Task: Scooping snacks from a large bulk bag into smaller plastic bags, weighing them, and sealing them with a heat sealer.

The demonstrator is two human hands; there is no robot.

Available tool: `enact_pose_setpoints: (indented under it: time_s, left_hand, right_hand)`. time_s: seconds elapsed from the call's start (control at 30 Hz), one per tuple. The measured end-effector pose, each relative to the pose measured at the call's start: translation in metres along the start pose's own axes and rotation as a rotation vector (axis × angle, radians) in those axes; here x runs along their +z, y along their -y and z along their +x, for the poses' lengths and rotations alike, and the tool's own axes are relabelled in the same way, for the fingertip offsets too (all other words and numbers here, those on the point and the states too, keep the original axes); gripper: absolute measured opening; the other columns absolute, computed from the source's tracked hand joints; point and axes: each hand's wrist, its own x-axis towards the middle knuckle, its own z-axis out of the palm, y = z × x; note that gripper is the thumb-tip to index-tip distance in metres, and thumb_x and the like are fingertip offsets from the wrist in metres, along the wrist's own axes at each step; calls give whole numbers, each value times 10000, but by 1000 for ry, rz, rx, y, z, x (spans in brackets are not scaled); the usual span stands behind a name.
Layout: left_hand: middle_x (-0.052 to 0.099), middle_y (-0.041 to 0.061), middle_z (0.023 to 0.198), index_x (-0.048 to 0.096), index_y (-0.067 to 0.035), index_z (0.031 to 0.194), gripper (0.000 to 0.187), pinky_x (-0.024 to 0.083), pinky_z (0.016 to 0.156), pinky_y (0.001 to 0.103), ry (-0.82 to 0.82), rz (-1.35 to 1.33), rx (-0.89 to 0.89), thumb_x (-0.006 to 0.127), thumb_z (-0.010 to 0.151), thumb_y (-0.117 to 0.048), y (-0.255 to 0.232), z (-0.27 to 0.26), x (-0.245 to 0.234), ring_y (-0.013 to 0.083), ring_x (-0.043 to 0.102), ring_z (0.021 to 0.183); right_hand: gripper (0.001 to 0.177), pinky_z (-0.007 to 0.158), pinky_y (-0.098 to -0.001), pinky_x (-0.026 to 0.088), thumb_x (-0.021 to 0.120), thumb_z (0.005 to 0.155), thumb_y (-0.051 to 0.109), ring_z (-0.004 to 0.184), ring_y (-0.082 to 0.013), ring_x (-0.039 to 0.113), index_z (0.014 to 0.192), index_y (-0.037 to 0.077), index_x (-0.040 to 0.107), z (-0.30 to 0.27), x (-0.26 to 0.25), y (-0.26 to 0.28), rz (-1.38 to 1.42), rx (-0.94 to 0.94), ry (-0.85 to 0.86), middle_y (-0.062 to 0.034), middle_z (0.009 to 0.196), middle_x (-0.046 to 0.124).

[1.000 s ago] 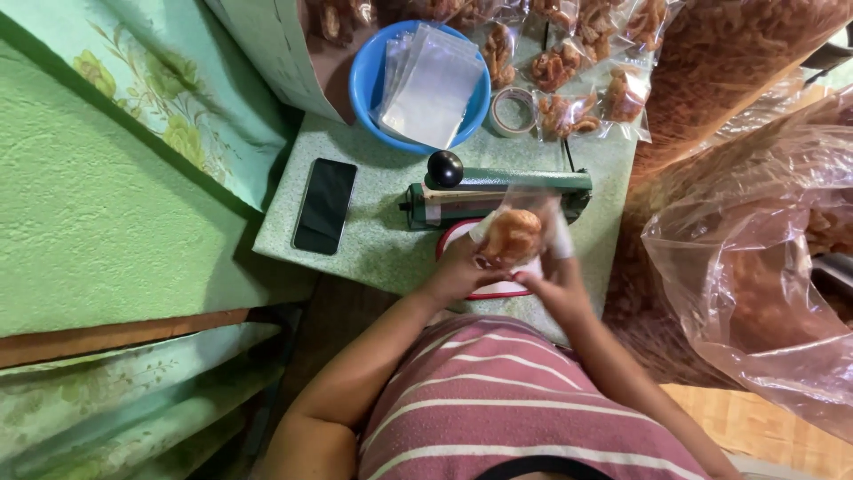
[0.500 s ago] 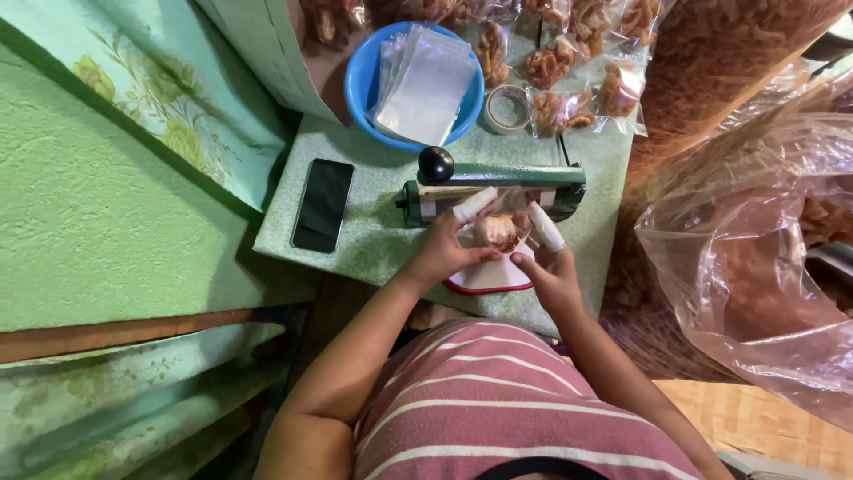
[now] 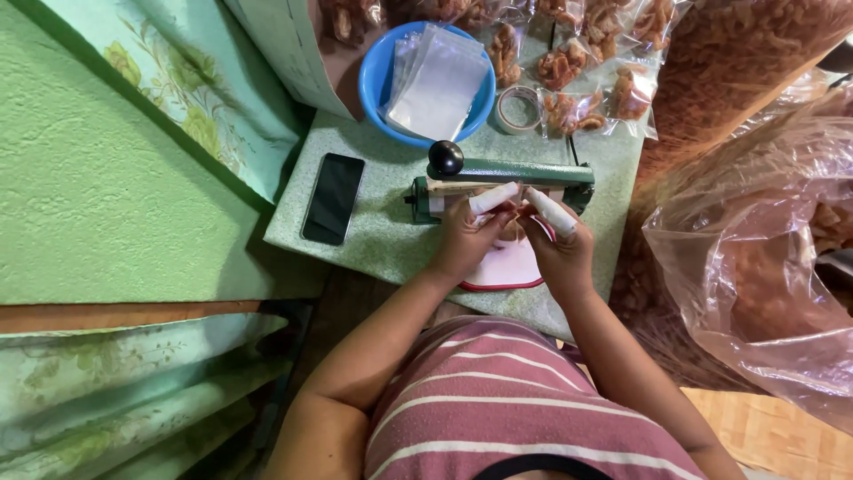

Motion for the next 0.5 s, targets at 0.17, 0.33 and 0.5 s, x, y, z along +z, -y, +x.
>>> enact_pose_setpoints:
  time_s: [0.17,0.33,0.5]
  left_hand:
    - [636,26,699,688,-121,805,133,487,671,243,35,37,0,673,712,-27,-16,0,-4,128,607,633]
    - [626,90,694,675,-69,802,91,489,687,298,72,2,-18,699,719,-39,-16,-1,-11,179,606,627]
    - [642,61,706,667,-75,888,168,482,673,286,-5,22,-53,709,726,-57,-14,-11,-22,141,604,640]
  right_hand:
    - [260,741,-338,487,710,709,-81,765,-210,632,951,-9,646,3,-8,8,-35,-61,9,-123,752,629]
    - [358,755,-355,494,729,683,-89,764,-232,634,1017,-11,631,3,-16,10,-57,-86,24,-132,748,621]
    - [437,763,-341,477,688,680,-118,745,-183,618,1089,19,611,6,-24,10,-64,-13,122,-125,767,636]
